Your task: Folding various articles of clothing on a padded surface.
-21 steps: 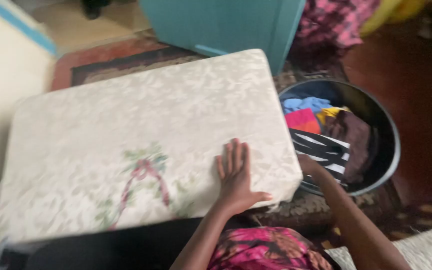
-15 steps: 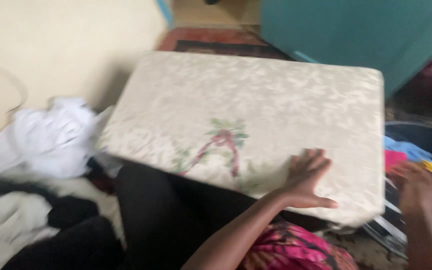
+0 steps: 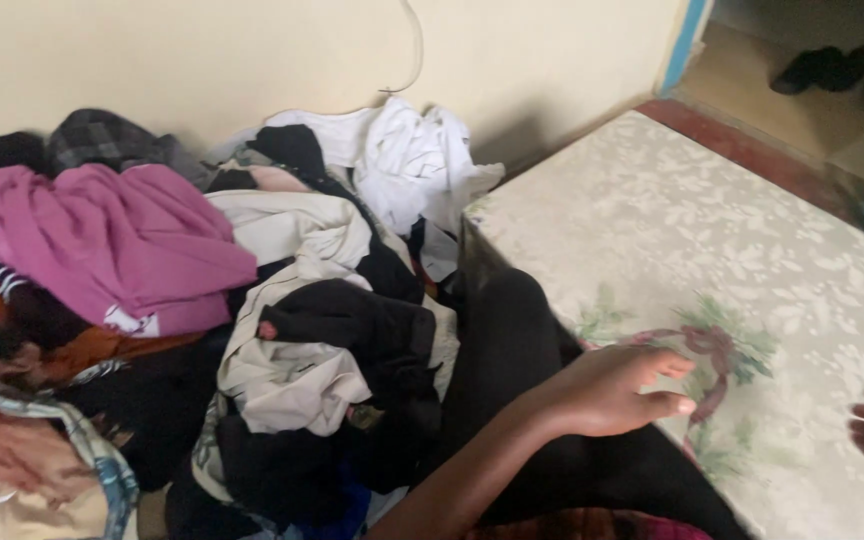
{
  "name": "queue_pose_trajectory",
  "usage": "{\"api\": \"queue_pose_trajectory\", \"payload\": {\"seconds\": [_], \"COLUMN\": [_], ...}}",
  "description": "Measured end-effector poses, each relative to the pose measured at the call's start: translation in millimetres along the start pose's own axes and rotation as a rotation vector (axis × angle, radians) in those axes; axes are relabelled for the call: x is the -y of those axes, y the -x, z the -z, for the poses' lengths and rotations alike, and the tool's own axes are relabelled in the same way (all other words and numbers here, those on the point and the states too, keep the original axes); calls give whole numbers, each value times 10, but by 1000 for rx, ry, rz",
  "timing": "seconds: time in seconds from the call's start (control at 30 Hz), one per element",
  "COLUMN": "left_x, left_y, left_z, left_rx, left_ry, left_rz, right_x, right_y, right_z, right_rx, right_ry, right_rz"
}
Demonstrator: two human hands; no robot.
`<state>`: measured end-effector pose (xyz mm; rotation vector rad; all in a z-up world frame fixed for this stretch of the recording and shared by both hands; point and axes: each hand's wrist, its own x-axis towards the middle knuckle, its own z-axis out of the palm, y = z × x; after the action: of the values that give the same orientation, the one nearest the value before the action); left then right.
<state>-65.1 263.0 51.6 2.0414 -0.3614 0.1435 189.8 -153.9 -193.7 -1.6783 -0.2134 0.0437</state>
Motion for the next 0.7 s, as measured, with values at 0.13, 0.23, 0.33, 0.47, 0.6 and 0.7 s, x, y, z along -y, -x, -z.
{"api": "queue_pose_trajectory", "payload": {"seconds": [0.13, 0.23, 0.33, 0.47, 0.6, 0.7], "left_x": [-651, -692, -670, -344, -311, -378], "left_y": [609, 960, 1272, 1649, 1878, 1888], "left_z": [801, 1058, 1264, 1516, 1836, 2030], "left_rx": [-175, -359, -468, -715, -920, -1037], "left_ry": [-11, 34, -39, -505, -667, -776], "left_rz": [233, 267, 416, 470, 660, 731], "right_x": [2688, 3358, 3437, 3573, 3635, 3724], "right_y": [840, 1057, 1198, 1442, 1490, 1390], "right_z": [-2160, -3089, -3776, -4467, -5023, -5514], "right_rx": [211, 444, 757, 1024, 1083, 1084], "right_ry": [-122, 78, -46, 6, 94, 128], "right_rz": [-52, -84, -33, 98, 119, 187]}}
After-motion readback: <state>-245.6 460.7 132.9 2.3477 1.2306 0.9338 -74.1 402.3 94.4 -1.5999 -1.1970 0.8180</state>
